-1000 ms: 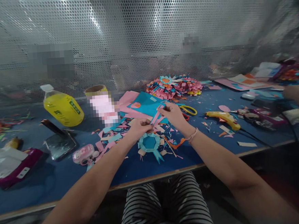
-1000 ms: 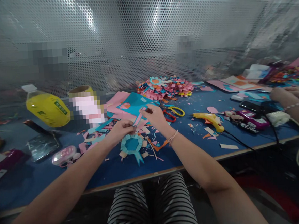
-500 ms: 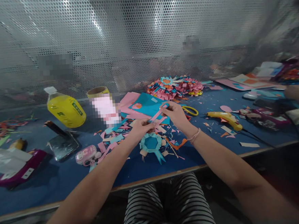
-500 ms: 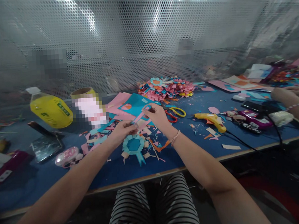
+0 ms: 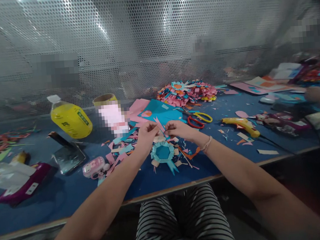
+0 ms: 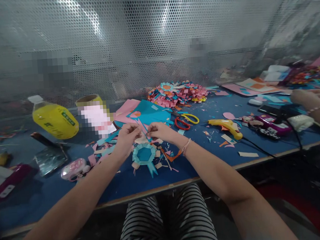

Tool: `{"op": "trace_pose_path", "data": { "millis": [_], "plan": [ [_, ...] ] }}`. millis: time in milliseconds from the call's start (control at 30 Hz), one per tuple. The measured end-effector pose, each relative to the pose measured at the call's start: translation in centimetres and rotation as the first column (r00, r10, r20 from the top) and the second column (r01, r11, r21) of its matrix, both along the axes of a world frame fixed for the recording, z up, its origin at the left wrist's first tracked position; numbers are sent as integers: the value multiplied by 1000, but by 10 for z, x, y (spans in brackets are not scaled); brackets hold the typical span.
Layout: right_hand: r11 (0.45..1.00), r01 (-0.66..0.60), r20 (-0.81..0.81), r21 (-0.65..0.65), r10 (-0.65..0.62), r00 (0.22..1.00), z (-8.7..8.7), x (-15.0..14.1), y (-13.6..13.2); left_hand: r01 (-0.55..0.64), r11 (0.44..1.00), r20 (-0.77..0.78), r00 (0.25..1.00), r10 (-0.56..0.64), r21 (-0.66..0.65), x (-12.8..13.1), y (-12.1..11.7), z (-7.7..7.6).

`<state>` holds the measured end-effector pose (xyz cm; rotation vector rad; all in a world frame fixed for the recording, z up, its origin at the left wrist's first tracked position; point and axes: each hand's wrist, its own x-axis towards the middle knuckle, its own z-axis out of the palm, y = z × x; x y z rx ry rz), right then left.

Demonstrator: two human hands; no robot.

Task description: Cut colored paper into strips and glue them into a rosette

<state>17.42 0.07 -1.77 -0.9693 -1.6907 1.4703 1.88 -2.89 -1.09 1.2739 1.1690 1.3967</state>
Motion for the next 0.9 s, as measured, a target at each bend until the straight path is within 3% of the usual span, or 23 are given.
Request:
{"op": "trace_pose_path", "data": {
  "millis": [133,267,333,400,467,500,567,600,767,833,900],
  "plan": [
    [1000,21,-46,0,-21,999,2,-3,-1,34,999,1,999,-34,-32,2,0,-3],
    [994,-20,40,103,16,999,5,-10,-6,65,998,-58,996,-65,3,1,1,-3],
    [975,-13,150,224,-21,988,9,-5,-7,67,998,-83,994,-64,23,-1,2,-3],
    [913,8,317,408,-150,937,13,15,-7,45,999,-74,996,-44,15,-2,5,-3],
    [834,-8,506,552,-327,798,19,51,-5,30,999,-43,999,-30,-14,-3,8,-3],
    [823,-19,597,567,-395,699,22,73,-4,27,999,-25,999,-27,-23,-4,9,-2],
    [859,21,763,511,-465,449,26,118,-4,24,999,15,1000,-24,-23,-5,12,-3],
    [889,48,826,456,-442,349,27,139,-5,18,1000,33,999,-17,-19,-6,14,-3],
    [941,91,928,325,-336,162,21,200,-23,-31,999,24,999,31,-8,-12,22,-7],
    [909,163,921,383,-389,5,10,209,-34,-37,999,-6,999,37,5,-12,22,-8],
    [840,248,876,483,-464,-134,-3,215,-41,-42,999,-16,999,42,26,-12,21,-9]
  ]
}}
